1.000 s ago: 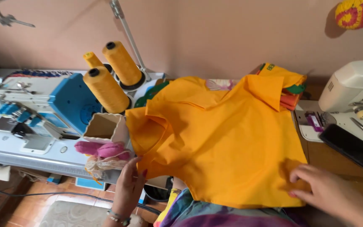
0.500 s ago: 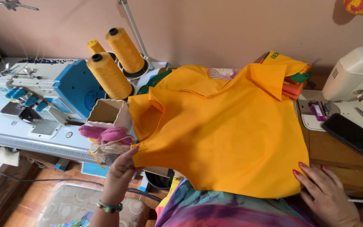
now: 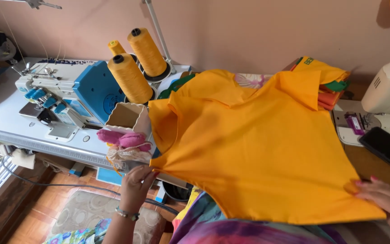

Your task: Sorting, inspecting, and folding yellow and green fabric garments on a workbench next to sewing machines.

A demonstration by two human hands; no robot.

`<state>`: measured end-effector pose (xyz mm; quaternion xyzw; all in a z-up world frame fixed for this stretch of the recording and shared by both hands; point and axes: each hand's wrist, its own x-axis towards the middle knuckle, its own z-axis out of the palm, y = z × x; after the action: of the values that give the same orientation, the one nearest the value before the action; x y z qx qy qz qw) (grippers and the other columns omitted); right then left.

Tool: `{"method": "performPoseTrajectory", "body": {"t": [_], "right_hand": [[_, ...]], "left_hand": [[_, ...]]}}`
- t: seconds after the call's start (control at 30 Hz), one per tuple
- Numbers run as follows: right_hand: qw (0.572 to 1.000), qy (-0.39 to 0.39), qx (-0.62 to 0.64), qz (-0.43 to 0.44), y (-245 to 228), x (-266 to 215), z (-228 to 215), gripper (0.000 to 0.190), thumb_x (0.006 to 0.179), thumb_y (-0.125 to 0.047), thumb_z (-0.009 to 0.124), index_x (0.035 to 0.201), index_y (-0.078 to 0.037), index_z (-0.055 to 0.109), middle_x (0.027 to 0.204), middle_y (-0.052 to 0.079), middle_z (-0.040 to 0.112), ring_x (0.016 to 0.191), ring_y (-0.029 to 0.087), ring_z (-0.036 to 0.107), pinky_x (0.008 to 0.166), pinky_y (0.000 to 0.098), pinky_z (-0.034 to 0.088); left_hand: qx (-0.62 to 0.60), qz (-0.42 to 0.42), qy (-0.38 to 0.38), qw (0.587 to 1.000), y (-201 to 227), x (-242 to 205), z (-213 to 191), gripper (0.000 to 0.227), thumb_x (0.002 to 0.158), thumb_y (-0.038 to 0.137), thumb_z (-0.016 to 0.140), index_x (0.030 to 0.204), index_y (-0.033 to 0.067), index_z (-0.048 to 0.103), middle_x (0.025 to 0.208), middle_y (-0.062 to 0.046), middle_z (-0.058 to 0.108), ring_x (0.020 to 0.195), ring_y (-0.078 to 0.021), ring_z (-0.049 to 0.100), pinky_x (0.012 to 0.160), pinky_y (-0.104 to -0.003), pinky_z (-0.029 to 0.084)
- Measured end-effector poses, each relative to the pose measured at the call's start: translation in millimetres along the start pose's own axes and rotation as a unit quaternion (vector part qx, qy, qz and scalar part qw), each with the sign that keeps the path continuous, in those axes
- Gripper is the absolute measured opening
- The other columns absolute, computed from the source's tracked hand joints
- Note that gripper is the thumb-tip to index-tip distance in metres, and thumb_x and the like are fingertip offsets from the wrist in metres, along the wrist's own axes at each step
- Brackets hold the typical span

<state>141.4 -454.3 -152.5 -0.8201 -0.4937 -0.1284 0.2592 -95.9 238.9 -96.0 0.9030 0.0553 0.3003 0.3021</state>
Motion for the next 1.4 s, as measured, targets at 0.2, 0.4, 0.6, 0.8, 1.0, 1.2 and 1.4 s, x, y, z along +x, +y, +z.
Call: {"method": "performPoseTrajectory", "body": {"t": [0.2, 0.4, 0.6, 0.8, 1.0, 1.2, 1.4], "right_hand": [[0.910, 0.041, 0.276, 0.307, 28.8, 13.0, 3.3, 0.034, 0.083, -0.004, 0.070, 0.114, 0.001, 0.081, 0.124, 0.015, 0.083, 0.131, 0.024, 0.070, 0.113, 0.0383, 0.051], [0.776, 0.139, 0.334, 0.516, 61.1, 110.8, 45.9, 0.018, 0.106, 0.004, 0.059, 0.123, 0.007, 0.061, 0.115, 0.024, 0.067, 0.098, 0.033, 0.063, 0.084, 0.0422, 0.049], [0.852, 0.034, -0.034, 0.521, -18.8, 161.9, 23.6, 0.035, 0.116, -0.033, 0.055, 0.112, -0.003, 0.071, 0.088, 0.019, 0.075, 0.075, 0.038, 0.069, 0.063, 0.0478, 0.049], [0.887, 0.143, -0.162, 0.408, -3.8, 143.1, 41.4, 0.018, 0.117, -0.010, 0.056, 0.128, 0.003, 0.061, 0.099, 0.026, 0.073, 0.081, 0.047, 0.071, 0.063, 0.0523, 0.054], [0.887, 0.105, -0.172, 0.416, -2.0, 188.6, 29.6, 0.025, 0.118, -0.021, 0.046, 0.127, 0.000, 0.058, 0.084, 0.029, 0.071, 0.073, 0.053, 0.067, 0.061, 0.0587, 0.048], [0.830, -0.103, -0.167, 0.522, -43.3, 221.4, 15.8, 0.037, 0.115, -0.036, 0.035, 0.113, -0.009, 0.061, 0.087, 0.017, 0.077, 0.080, 0.039, 0.074, 0.063, 0.0487, 0.052], [0.818, -0.090, -0.105, 0.558, -57.8, 231.7, 3.4, 0.045, 0.109, -0.039, 0.044, 0.142, -0.013, 0.058, 0.117, 0.021, 0.077, 0.103, 0.044, 0.073, 0.075, 0.0531, 0.057]], "left_hand": [[-0.058, -0.183, -0.009, 0.981, -10.6, 10.8, 18.4, 0.027, 0.098, 0.031, 0.065, 0.081, 0.0089, 0.070, 0.083, -0.001, 0.055, 0.082, -0.0155, 0.054, 0.069, -0.033, 0.049], [0.017, -0.291, 0.025, 0.956, -5.0, 21.5, 53.1, 0.039, 0.101, 0.035, 0.065, 0.070, 0.0109, 0.061, 0.063, 0.000, 0.054, 0.060, -0.0149, 0.046, 0.055, -0.034, 0.039], [0.093, -0.272, 0.010, 0.958, -8.3, 17.1, 61.8, 0.037, 0.102, 0.044, 0.054, 0.088, 0.0109, 0.064, 0.091, -0.012, 0.069, 0.090, -0.0352, 0.063, 0.072, -0.050, 0.047], [0.261, -0.171, 0.066, 0.948, 12.3, 30.6, 45.6, 0.039, 0.106, 0.047, 0.045, 0.088, 0.0154, 0.058, 0.086, -0.003, 0.069, 0.067, -0.0315, 0.067, 0.045, -0.046, 0.042], [0.440, 0.019, 0.200, 0.875, 21.7, 56.0, 42.3, 0.033, 0.105, 0.042, 0.062, 0.079, 0.0216, 0.061, 0.075, 0.004, 0.058, 0.059, -0.0196, 0.061, 0.046, -0.033, 0.045], [0.437, -0.072, 0.036, 0.896, -0.9, 53.0, 61.5, 0.041, 0.102, 0.055, 0.053, 0.091, 0.0198, 0.070, 0.078, 0.001, 0.067, 0.061, -0.0239, 0.068, 0.048, -0.039, 0.051], [0.298, 0.060, -0.018, 0.953, 86.7, 88.1, 82.9, 0.020, 0.096, 0.031, 0.066, 0.090, 0.0127, 0.072, 0.086, -0.008, 0.069, 0.076, -0.0335, 0.066, 0.064, -0.049, 0.051]]}}
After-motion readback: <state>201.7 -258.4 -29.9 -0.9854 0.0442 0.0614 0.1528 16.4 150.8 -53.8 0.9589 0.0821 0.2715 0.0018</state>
